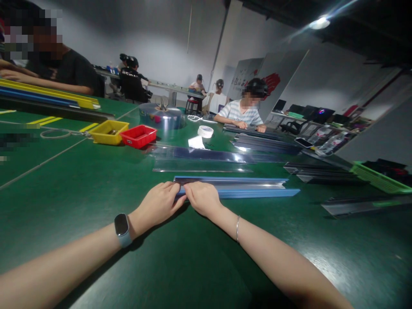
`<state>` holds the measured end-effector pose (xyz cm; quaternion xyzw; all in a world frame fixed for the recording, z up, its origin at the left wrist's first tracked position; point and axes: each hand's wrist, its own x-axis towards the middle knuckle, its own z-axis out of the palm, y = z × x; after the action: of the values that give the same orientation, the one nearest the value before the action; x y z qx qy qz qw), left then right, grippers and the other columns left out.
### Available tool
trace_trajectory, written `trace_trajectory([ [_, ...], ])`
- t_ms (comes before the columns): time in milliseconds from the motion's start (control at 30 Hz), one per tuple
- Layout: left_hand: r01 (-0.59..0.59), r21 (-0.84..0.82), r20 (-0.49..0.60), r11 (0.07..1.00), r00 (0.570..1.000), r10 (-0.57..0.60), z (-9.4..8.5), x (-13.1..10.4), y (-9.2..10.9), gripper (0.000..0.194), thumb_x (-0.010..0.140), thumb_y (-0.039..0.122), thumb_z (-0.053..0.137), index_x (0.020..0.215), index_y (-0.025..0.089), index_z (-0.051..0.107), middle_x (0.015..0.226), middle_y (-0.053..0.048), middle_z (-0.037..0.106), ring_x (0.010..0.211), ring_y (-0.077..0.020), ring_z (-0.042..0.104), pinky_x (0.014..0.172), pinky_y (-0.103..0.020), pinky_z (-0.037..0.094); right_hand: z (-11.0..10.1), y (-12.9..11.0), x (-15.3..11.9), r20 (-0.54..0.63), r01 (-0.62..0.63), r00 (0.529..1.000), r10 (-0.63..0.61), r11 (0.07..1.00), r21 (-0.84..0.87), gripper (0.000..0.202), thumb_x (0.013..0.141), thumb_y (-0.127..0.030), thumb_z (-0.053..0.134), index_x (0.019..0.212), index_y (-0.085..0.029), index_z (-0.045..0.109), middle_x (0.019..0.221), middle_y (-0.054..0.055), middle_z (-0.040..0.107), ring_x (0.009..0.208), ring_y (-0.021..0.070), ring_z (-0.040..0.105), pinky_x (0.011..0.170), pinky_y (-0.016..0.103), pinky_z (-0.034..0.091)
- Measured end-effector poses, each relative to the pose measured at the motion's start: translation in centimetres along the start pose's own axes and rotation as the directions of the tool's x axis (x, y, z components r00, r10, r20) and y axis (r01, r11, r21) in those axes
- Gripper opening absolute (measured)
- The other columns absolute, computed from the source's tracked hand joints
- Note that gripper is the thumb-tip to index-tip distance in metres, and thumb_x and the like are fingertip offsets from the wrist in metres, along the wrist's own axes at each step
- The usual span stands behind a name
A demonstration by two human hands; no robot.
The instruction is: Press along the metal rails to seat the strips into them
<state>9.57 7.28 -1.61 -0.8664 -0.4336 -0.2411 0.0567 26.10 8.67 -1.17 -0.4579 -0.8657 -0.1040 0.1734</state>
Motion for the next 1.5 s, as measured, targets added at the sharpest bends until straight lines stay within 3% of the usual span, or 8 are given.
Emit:
trace_trajectory([
  [367,0.014,0.03,0.034,0.999,0.999,-0.015,-0.03,-0.2,0.09,0.031,0.085,0.039,0.034,0.089,0.015,0.053,0.079,-0.009,0.061,0.08,-0.0223,0.057,0.073,-0.036,0.042,-0.45,-0.12,-0.09,0.027,0.032,0.999,-0.033,0.999,0.02,0.044,0.092,-0.034,0.02,0.082,-0.018,0.06,0.081,0.004,0.066,0.077,0.0138,0.058,0.064,0.023,0.034],
  [633,0.049,0.039,0.022,0.998,0.999,-0.05,-0.09,-0.18,-0.33,0.036,0.084,0.043,0.034,0.091,0.014,0.055,0.078,-0.01,0.063,0.079,-0.0217,0.058,0.071,-0.034,0.044,-0.42,0.02,-0.38,-0.057,-0.013,0.998,0.011,0.999,-0.034,0.044,0.091,-0.034,0.023,0.072,-0.018,0.058,0.068,0.004,0.064,0.066,0.013,0.057,0.063,0.024,0.034],
  [800,0.049,0.071,-0.003,0.996,0.999,-0.049,-0.28,-0.36,-0.29,0.036,0.084,0.043,0.034,0.086,0.015,0.056,0.076,-0.008,0.062,0.077,-0.02,0.057,0.069,-0.032,0.044,-0.39,0.34,-0.79,-0.07,0.015,0.997,-0.014,1.0,0.019,0.042,0.092,-0.031,0.023,0.081,-0.016,0.06,0.076,0.005,0.065,0.078,0.0136,0.058,0.072,0.024,0.036],
  [1200,0.022,0.111,-0.014,0.994,1.0,-0.021,-0.06,-0.34,-0.39,0.034,0.085,0.041,0.034,0.082,0.016,0.056,0.075,-0.007,0.061,0.078,-0.0194,0.056,0.071,-0.031,0.044,-0.63,-0.14,-0.12,0.036,-0.007,0.999,0.007,1.0,-0.01,0.046,0.092,-0.035,0.018,0.078,-0.018,0.058,0.073,0.004,0.064,0.072,0.0141,0.058,0.061,0.025,0.033],
  [1500,0.088,0.131,-0.019,0.987,0.996,-0.086,0.0,-0.15,-0.46,0.04,0.084,0.045,0.032,0.079,0.015,0.058,0.069,-0.008,0.062,0.07,-0.0188,0.059,0.063,-0.029,0.043,-0.11,0.1,-0.5,-0.096,0.019,0.995,-0.02,1.0,-0.009,0.04,0.091,-0.03,0.023,0.073,-0.017,0.057,0.069,0.003,0.063,0.069,0.0124,0.056,0.065,0.024,0.031],
])
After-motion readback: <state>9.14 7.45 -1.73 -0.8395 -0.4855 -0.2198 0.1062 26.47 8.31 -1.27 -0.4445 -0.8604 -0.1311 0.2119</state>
